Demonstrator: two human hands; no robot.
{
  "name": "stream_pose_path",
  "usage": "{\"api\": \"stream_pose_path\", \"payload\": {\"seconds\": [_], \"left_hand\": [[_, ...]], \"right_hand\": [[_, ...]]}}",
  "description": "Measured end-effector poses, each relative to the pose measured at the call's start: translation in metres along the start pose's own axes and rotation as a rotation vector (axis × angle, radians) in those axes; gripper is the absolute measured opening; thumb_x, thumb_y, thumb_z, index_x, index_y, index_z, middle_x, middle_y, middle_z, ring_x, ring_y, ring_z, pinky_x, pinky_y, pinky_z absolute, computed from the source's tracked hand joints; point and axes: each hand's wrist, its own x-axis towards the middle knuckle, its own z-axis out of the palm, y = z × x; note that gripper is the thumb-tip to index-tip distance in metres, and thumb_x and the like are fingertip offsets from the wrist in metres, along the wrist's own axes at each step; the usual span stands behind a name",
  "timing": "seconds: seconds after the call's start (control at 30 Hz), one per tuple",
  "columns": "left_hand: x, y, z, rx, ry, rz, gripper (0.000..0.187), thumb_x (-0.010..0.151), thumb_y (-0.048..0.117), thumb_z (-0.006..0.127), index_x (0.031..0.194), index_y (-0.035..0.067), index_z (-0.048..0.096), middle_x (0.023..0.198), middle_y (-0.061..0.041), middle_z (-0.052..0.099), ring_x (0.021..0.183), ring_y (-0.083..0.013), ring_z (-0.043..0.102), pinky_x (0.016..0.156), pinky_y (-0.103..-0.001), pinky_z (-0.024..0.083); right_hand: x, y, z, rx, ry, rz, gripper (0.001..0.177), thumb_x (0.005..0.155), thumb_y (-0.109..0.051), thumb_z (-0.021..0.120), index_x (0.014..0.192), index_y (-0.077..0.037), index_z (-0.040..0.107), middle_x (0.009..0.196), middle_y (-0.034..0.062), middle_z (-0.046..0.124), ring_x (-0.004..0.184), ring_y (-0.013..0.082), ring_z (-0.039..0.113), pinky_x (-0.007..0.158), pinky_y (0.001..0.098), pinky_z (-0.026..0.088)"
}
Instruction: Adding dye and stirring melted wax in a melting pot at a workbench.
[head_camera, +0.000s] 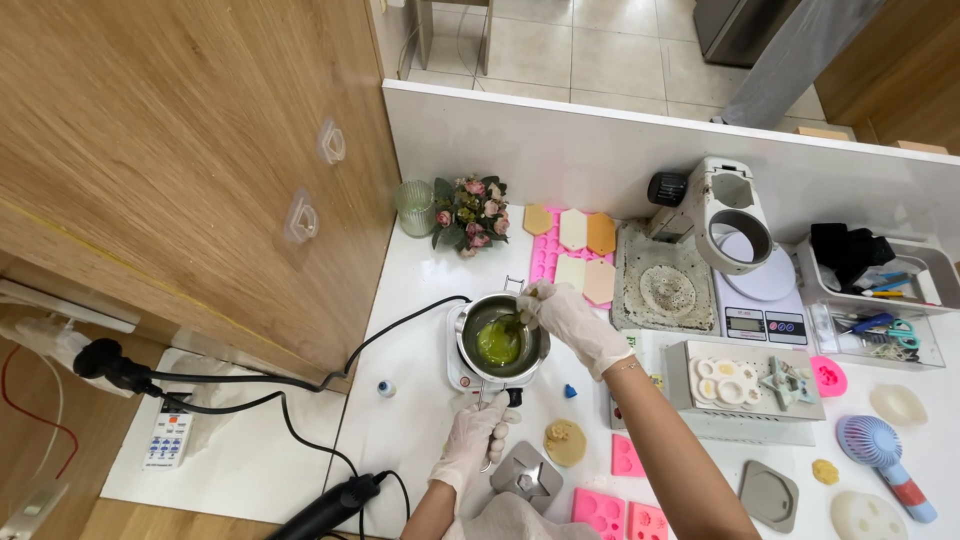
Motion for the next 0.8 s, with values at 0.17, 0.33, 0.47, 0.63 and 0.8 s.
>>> {"api": "stream_pose_path", "payload": {"seconds": [0.17,0.33,0.47,0.63,0.8], "left_hand": [[0.005,0.0,0.001,-0.007,0.041,-0.058,0.04,0.096,0.042,0.068,0.089,0.003,0.07,0.059,0.004,0.048,0.045,-0.0069,0.04,0.04,-0.023,0.032],[0.013,-0.006,-0.001,-0.02,0.002,-0.011,0.04,0.097,0.042,0.068,0.089,0.003,0.071,0.058,0.005,0.048,0.045,-0.0059,0.041,0.039,-0.022,0.033],[0.009,-0.004,0.0,-0.028,0.013,-0.028,0.039,0.097,0.042,0.068,0.088,0.004,0.071,0.058,0.006,0.048,0.044,-0.0053,0.04,0.038,-0.022,0.032],[0.014,-0.007,-0.001,-0.023,0.008,-0.016,0.039,0.097,0.041,0.068,0.088,0.003,0.071,0.057,0.005,0.048,0.043,-0.0058,0.04,0.038,-0.023,0.031],[0.017,-0.014,-0.003,-0.038,0.028,-0.017,0.038,0.098,0.039,0.068,0.089,0.002,0.071,0.059,0.005,0.051,0.044,-0.0056,0.042,0.039,-0.022,0.031]], "right_hand": [[0.03,0.041,-0.002,-0.07,-0.09,0.13,0.026,0.097,-0.023,0.065,0.095,0.001,0.074,0.075,0.0077,0.076,0.06,0.0147,0.069,0.06,0.031,0.058],[0.0,0.004,-0.006,-0.073,-0.092,0.143,0.023,0.097,-0.022,0.067,0.096,0.001,0.073,0.077,0.0085,0.076,0.064,0.016,0.07,0.061,0.0319,0.058],[0.014,0.031,-0.004,-0.033,0.061,0.021,0.021,0.097,-0.022,0.067,0.099,-0.001,0.072,0.081,0.0056,0.077,0.069,0.0137,0.072,0.064,0.0272,0.058],[-0.006,-0.003,0.001,-0.03,-0.14,0.061,0.022,0.097,-0.02,0.065,0.096,0.001,0.073,0.078,0.0085,0.076,0.065,0.0146,0.071,0.056,0.0308,0.056],[-0.008,-0.006,0.009,0.114,-0.057,0.096,0.02,0.098,-0.02,0.062,0.099,-0.002,0.072,0.08,0.0055,0.073,0.066,0.0103,0.066,0.049,0.032,0.054]]}}
